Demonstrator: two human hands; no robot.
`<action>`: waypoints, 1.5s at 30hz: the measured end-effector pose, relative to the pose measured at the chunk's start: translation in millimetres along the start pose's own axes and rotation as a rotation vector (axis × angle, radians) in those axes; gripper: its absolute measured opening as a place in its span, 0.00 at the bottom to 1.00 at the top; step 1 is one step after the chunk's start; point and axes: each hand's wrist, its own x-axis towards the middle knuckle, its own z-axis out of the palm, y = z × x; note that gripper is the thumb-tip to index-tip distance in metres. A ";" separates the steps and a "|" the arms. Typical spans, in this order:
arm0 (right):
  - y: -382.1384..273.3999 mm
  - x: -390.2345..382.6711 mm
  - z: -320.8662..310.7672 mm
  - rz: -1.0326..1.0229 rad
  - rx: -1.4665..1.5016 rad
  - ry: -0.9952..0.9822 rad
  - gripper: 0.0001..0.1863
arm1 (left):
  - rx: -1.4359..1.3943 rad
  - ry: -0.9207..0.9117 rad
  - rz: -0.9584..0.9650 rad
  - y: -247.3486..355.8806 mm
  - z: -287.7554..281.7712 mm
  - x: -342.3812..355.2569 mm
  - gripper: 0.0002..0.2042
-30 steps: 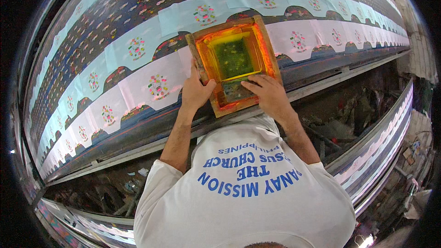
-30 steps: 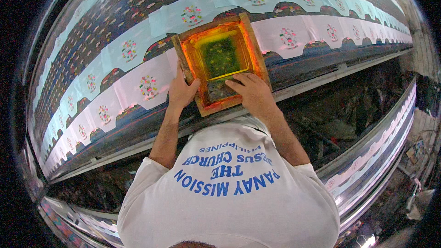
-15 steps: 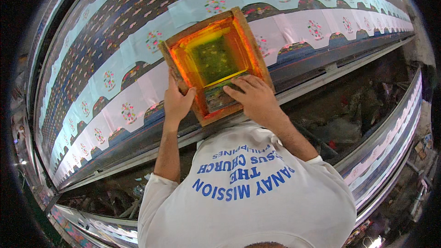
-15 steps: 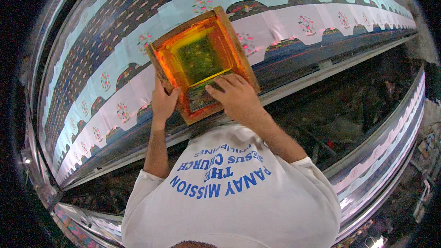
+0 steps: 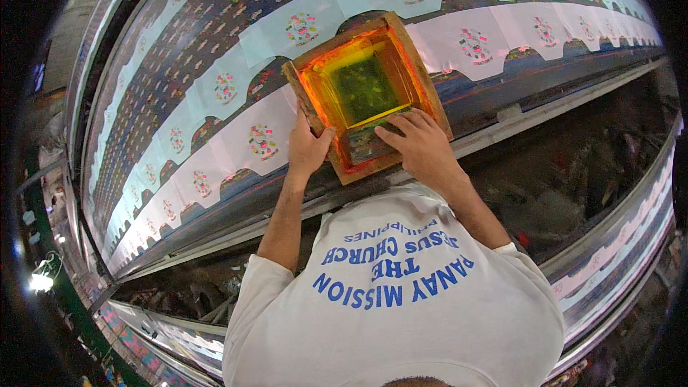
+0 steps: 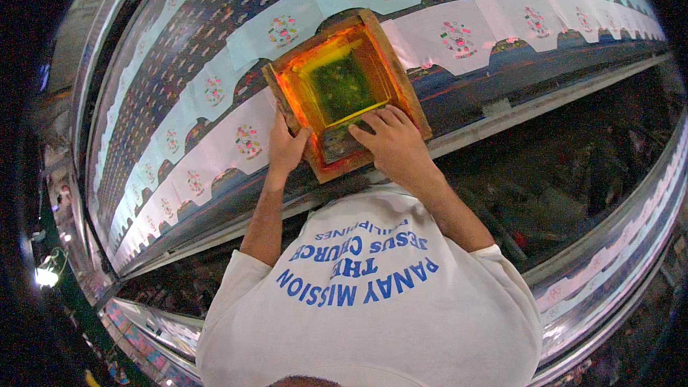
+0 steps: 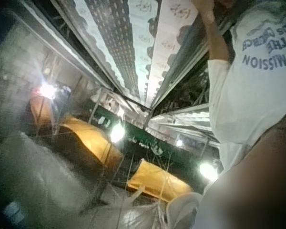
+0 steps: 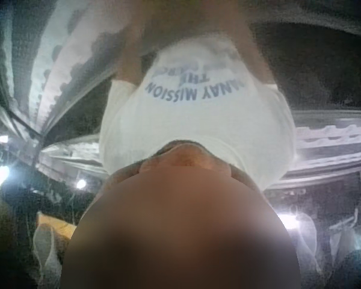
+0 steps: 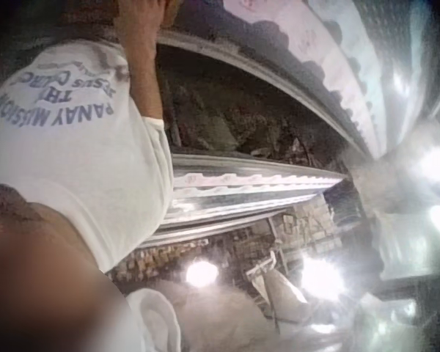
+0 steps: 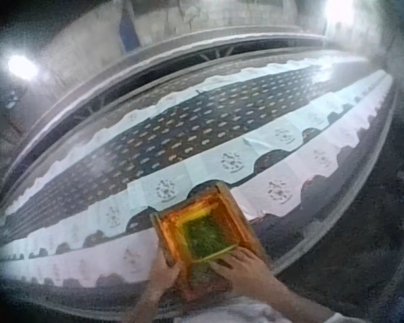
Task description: The person holds a wooden frame with a mesh screen and repeatedly rubs a small block across the mesh surface. The person moves the frame along a long table covered with patterned fabric, continuing the rubbing motion.
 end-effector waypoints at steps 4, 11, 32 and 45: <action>-2.3 2.1 -4.4 -0.007 0.001 0.004 0.27 | -0.004 0.042 0.080 -11.0 5.1 -0.2 0.50; -5.7 1.2 -25.9 0.040 0.092 -0.079 0.29 | -0.099 0.005 0.058 -7.2 6.1 1.2 0.50; 65.6 184.6 -25.3 -0.039 -0.019 -0.215 0.21 | -0.012 0.025 0.029 -4.7 6.2 -0.7 0.53; -2.1 5.5 -9.6 0.049 0.043 -0.060 0.30 | -0.008 0.087 0.047 -12.2 12.4 2.0 0.50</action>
